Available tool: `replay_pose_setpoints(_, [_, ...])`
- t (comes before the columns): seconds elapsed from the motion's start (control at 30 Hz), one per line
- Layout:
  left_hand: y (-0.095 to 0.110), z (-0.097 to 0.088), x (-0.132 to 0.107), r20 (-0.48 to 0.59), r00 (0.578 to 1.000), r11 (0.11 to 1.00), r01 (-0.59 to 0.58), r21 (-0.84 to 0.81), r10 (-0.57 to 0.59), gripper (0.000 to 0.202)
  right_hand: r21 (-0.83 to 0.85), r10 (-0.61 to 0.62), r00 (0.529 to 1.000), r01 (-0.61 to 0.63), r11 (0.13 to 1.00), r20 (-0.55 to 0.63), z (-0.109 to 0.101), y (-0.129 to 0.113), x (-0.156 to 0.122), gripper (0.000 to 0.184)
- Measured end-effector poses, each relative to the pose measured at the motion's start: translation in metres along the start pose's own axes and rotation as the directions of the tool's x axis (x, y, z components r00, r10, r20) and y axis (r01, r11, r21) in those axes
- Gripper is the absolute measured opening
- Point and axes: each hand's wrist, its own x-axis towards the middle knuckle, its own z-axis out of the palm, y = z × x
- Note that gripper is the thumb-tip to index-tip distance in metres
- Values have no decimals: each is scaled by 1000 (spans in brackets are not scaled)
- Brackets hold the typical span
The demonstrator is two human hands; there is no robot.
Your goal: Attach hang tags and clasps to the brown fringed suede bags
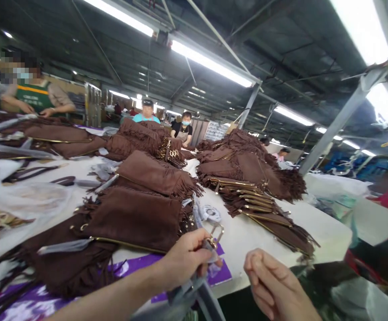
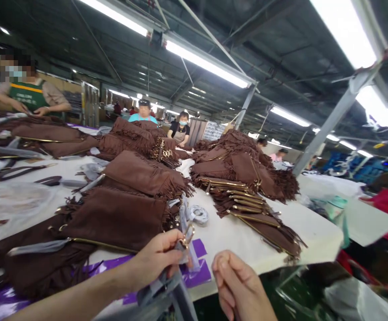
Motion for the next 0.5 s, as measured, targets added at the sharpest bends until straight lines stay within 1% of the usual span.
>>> replay_pose_setpoints(0.03, [-2, -2, -4, -36, 999, 999, -25, 27, 26, 15, -88, 59, 997, -55, 995, 42, 8, 7, -3, 51])
replay_pose_setpoints(0.07, [-4, -4, -6, -73, 996, 997, -51, 54, 55, 12, -175, 92, 993, -79, 981, 68, 15, 13, -5, 54])
replay_pose_setpoints(0.1, [-5, -6, -8, -102, 992, 995, -68, 74, 76, 12, -253, 103, 991, -77, 964, 88, 19, 16, -6, 56])
replay_pose_setpoints(0.17, [-5, -9, -8, -148, 984, 991, -88, 105, 103, 16, -365, 73, 991, -27, 931, 112, 23, 19, -7, 57])
replay_pose_setpoints(0.23, [-5, -12, -7, -176, 975, 982, -105, 156, 132, 19, -455, 33, 993, 24, 890, 116, 22, 18, -7, 53])
replay_pose_setpoints(0.3, [-7, -12, -6, -194, 965, 958, -126, 256, 179, 19, -513, 9, 992, 59, 857, 128, 21, 15, -7, 50])
replay_pose_setpoints(0.37, [-10, -9, -5, -200, 944, 905, -169, 391, 263, 20, -541, 15, 988, 72, 838, 155, 22, 14, -6, 47])
replay_pose_setpoints(0.43, [-13, -5, -5, -179, 924, 841, -210, 498, 337, 20, -546, 31, 979, 86, 833, 202, 25, 15, -4, 45])
replay_pose_setpoints(0.5, [-15, -1, -4, -149, 916, 802, -236, 548, 371, 18, -537, 34, 975, 93, 838, 222, 27, 18, -1, 41])
